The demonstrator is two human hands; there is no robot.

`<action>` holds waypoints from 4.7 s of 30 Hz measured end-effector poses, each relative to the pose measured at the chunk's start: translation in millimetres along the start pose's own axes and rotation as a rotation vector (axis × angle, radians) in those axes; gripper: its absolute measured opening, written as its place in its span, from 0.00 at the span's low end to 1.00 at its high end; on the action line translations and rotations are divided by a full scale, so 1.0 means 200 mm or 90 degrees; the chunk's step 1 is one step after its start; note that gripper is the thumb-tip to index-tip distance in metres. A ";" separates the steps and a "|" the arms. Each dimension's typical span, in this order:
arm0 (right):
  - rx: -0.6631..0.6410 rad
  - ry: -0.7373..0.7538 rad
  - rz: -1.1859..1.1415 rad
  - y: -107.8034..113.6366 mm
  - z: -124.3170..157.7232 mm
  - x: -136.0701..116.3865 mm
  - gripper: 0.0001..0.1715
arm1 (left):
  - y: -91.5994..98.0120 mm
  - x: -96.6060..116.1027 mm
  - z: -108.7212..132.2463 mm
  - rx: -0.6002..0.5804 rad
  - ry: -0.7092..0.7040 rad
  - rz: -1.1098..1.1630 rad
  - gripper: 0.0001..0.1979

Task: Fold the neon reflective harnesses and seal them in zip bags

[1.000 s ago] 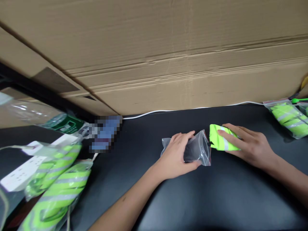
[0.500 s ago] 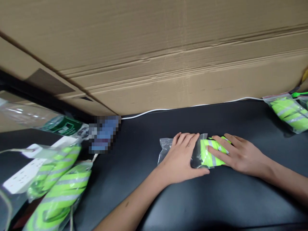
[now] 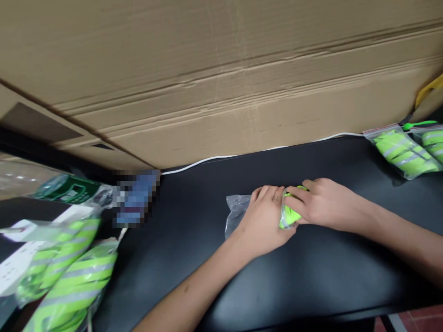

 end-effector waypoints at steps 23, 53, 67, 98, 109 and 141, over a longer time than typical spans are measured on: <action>-0.124 -0.589 -0.867 -0.18 -0.14 0.17 0.28 | 0.18 -0.04 -0.07 -0.173 0.301 0.336 0.10; 0.246 -0.700 -0.834 -0.12 -0.03 0.00 0.20 | 0.10 -0.15 -0.04 -0.009 0.404 0.446 0.10; 0.477 -0.241 -0.413 -0.07 -0.01 -0.08 0.16 | 0.14 -0.08 0.01 0.327 -0.169 0.164 0.24; 0.326 -0.002 -0.136 -0.20 0.11 -0.02 0.12 | 0.03 -0.26 0.01 0.144 -0.222 -0.145 0.42; 0.362 0.007 -0.072 -0.26 0.04 -0.14 0.12 | -0.01 -0.23 -0.02 0.099 -0.275 -0.087 0.25; 0.201 -0.300 -0.519 0.52 -0.13 0.37 0.13 | 0.44 0.00 -0.25 0.215 0.025 0.747 0.18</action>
Point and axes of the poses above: each hand's wrist, its own z-axis away from the middle knuckle, its own y-axis out of the back of the hand, x = y × z, the point moved 1 cm from there along -z, towards the middle knuckle, and after that the axes turned 11 degrees about x, right-handed, at the moved point
